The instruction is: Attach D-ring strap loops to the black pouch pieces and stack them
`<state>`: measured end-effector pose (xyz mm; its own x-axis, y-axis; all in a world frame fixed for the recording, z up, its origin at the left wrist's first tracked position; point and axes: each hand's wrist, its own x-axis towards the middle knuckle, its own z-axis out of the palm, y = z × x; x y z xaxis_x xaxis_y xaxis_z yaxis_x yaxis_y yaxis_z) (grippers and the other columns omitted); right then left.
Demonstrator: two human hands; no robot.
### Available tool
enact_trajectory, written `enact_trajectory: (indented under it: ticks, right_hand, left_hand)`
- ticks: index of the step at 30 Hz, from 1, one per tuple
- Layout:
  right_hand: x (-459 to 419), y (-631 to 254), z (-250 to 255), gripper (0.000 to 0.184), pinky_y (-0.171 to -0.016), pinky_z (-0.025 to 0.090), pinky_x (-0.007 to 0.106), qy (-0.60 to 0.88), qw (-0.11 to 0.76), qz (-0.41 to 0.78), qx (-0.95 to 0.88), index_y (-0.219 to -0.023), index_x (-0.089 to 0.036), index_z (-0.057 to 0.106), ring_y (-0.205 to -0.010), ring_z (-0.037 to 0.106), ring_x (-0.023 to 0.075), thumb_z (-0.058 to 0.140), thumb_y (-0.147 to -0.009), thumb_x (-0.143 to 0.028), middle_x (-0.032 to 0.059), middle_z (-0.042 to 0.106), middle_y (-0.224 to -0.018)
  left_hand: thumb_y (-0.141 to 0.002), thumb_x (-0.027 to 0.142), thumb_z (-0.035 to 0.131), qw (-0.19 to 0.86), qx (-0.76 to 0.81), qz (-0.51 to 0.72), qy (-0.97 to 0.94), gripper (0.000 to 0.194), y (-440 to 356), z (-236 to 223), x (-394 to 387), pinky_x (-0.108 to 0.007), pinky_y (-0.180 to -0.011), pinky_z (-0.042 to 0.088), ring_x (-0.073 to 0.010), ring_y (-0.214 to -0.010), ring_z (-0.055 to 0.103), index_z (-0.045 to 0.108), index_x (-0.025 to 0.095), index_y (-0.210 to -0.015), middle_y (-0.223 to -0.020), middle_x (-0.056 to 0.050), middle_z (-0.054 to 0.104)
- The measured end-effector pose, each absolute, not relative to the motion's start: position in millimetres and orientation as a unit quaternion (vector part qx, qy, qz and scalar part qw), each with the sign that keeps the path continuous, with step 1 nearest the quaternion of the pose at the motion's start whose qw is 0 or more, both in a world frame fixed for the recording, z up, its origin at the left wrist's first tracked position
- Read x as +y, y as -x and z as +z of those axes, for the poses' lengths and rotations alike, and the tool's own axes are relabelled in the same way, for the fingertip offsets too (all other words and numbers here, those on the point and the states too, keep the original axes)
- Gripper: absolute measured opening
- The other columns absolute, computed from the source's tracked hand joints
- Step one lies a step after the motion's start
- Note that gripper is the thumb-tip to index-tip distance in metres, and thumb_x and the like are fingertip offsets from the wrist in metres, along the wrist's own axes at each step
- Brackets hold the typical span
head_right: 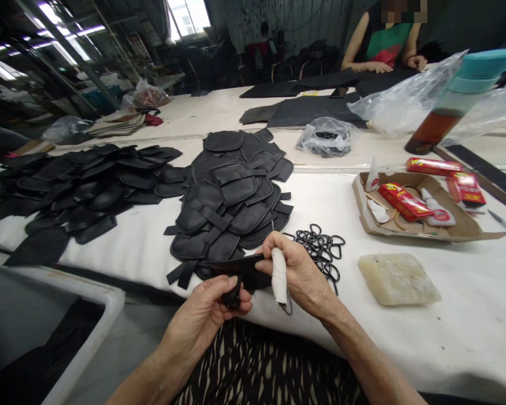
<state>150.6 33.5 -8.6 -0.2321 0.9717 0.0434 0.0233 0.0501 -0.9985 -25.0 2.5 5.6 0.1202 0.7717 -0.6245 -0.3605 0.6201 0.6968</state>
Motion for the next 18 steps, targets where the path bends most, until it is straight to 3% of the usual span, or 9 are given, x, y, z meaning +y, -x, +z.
enact_trajectory:
  ticks: [5,8,13,16,18]
  right_hand:
    - [23.4,-150.1,-3.8,0.019,-0.077,0.043,0.029,0.469,0.486,0.503,-0.539,-0.077,-0.024,0.047,-0.088,0.058,0.0163,0.066,-0.077,-0.023,-0.0013,0.065,-0.096]
    - [11.2,-160.0,3.8,0.021,-0.08,0.045,0.03,0.519,0.518,0.446,-0.513,-0.08,-0.025,0.049,-0.097,0.061,0.0191,0.069,-0.076,-0.03,0.0004,0.067,-0.1]
    - [-16.9,-191.9,10.3,0.029,-0.067,0.049,0.032,0.56,0.537,0.357,-0.52,-0.089,-0.027,0.055,-0.071,0.066,0.021,0.061,-0.079,-0.053,0.0017,0.071,-0.081]
    - [-36.6,-214.3,8.5,0.047,-0.064,0.045,0.035,0.59,0.503,0.321,-0.544,-0.096,-0.026,0.059,-0.059,0.059,0.0212,0.045,-0.079,-0.068,0.0004,0.064,-0.062]
    - [-49.2,-227.6,6.9,0.052,-0.065,0.042,0.035,0.628,0.496,0.283,-0.529,-0.097,-0.025,0.062,-0.06,0.055,0.0214,0.046,-0.077,-0.07,0.0016,0.061,-0.064]
  left_hand:
    - [-0.066,0.024,0.072,0.714,0.537,0.412,-0.181,0.018,22.3,4.2,6.6,-0.028,-0.059,0.052,-0.0167,-0.053,0.064,0.062,0.01,-0.071,-0.057,-0.006,0.069]
    - [-0.065,0.023,0.072,0.71,0.542,0.415,-0.172,0.018,22.1,3.9,9.3,-0.028,-0.059,0.052,-0.0174,-0.053,0.064,0.061,0.01,-0.07,-0.058,-0.007,0.069]
    - [-0.067,0.021,0.07,0.713,0.544,0.408,-0.17,0.015,22.9,3.4,11.8,-0.027,-0.058,0.053,-0.0183,-0.053,0.066,0.06,0.01,-0.07,-0.06,-0.009,0.07]
    - [-0.069,0.019,0.069,0.711,0.545,0.413,-0.166,0.012,23.3,2.4,13.0,-0.027,-0.06,0.054,-0.018,-0.054,0.066,0.061,0.01,-0.07,-0.06,-0.009,0.07]
    - [-0.07,0.018,0.068,0.711,0.544,0.413,-0.168,0.01,23.2,1.9,14.1,-0.028,-0.061,0.055,-0.0176,-0.054,0.066,0.062,0.01,-0.069,-0.06,-0.009,0.07]
